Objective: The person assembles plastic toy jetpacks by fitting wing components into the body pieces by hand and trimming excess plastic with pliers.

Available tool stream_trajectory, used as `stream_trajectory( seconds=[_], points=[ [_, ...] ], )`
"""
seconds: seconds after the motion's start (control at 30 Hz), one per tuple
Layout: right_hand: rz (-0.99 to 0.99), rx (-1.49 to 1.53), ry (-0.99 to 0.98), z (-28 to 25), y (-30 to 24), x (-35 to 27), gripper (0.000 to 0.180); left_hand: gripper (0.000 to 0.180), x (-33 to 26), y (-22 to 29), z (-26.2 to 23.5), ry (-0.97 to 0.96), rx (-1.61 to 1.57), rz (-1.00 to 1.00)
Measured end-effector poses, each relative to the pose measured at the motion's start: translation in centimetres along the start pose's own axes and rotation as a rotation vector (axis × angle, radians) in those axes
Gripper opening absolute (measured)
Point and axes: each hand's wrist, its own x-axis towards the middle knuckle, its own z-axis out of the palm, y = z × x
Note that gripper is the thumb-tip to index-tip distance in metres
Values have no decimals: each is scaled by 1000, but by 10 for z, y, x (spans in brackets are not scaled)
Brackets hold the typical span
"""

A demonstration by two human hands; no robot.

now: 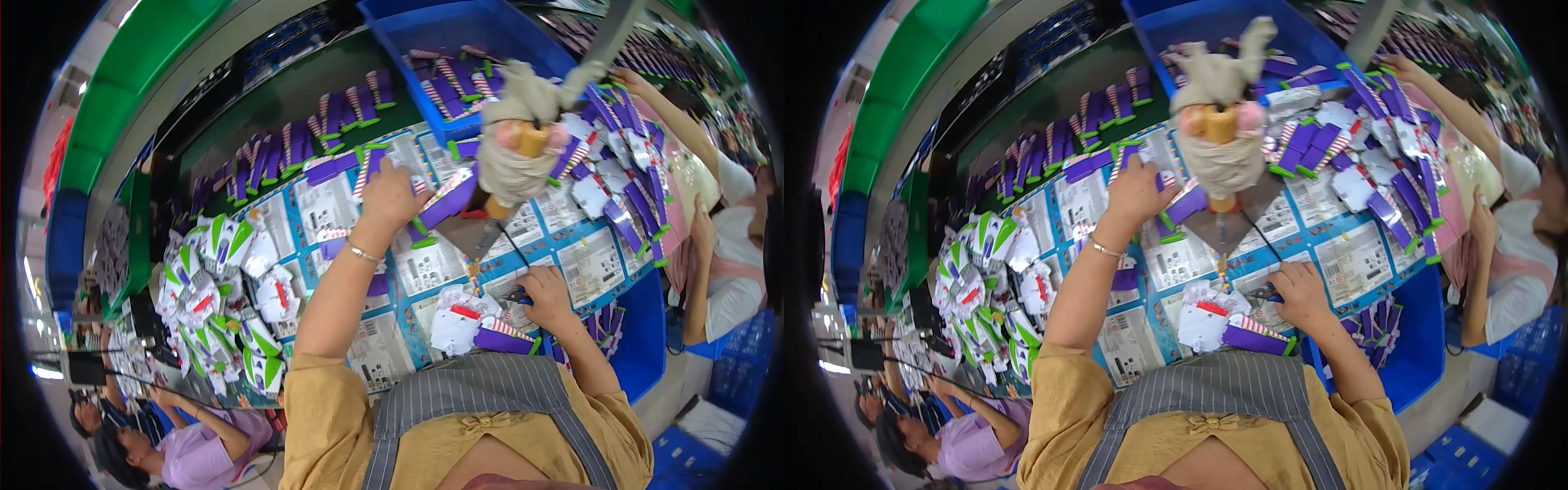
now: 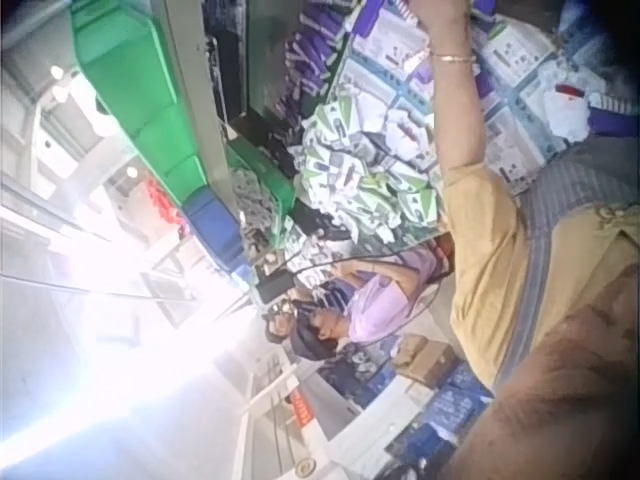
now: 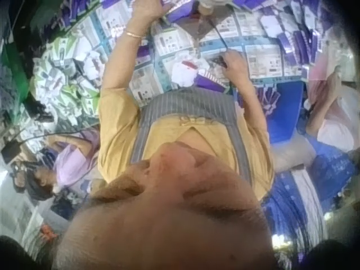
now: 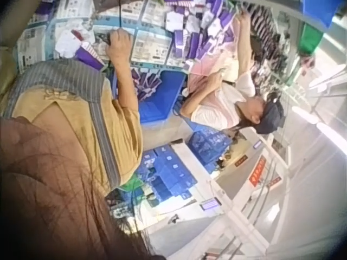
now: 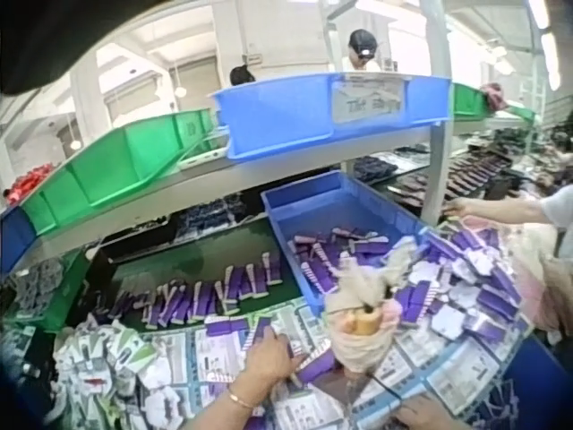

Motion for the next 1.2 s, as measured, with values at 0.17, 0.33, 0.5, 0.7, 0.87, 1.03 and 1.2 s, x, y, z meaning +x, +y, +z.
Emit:
stream_trajectory(
  seconds=[0.17, 0.33, 0.5, 0.7, 0.87, 1.03, 1.2],
  points=[
    [18, 36, -6, 0, 4, -7, 32, 48, 2, -7, 18, 34, -284, -52],
    [-21, 110, 13, 2, 4, -5, 32, 32, -42, -28, -1, 196, -1138, -301],
    [-14, 115, 64, 0, 2, -8, 35, 27, -114, -36, -19, 241, -1500, -229],
    [30, 168, 78, -7, -10, 2, 40, 38, -184, 12, 13, 103, -1680, -257],
    [112, 136, -120, -5, -50, 15, 46, 28, -216, 38, 35, 368, -1568, -262],
    [155, 256, -245, 0, -53, 14, 50, 24, -261, 15, 23, 164, -1277, -264],
    [249, 262, -490, -21, -65, 24, 64, 17, -297, 1, 4, -112, -1400, -397]
  ],
)
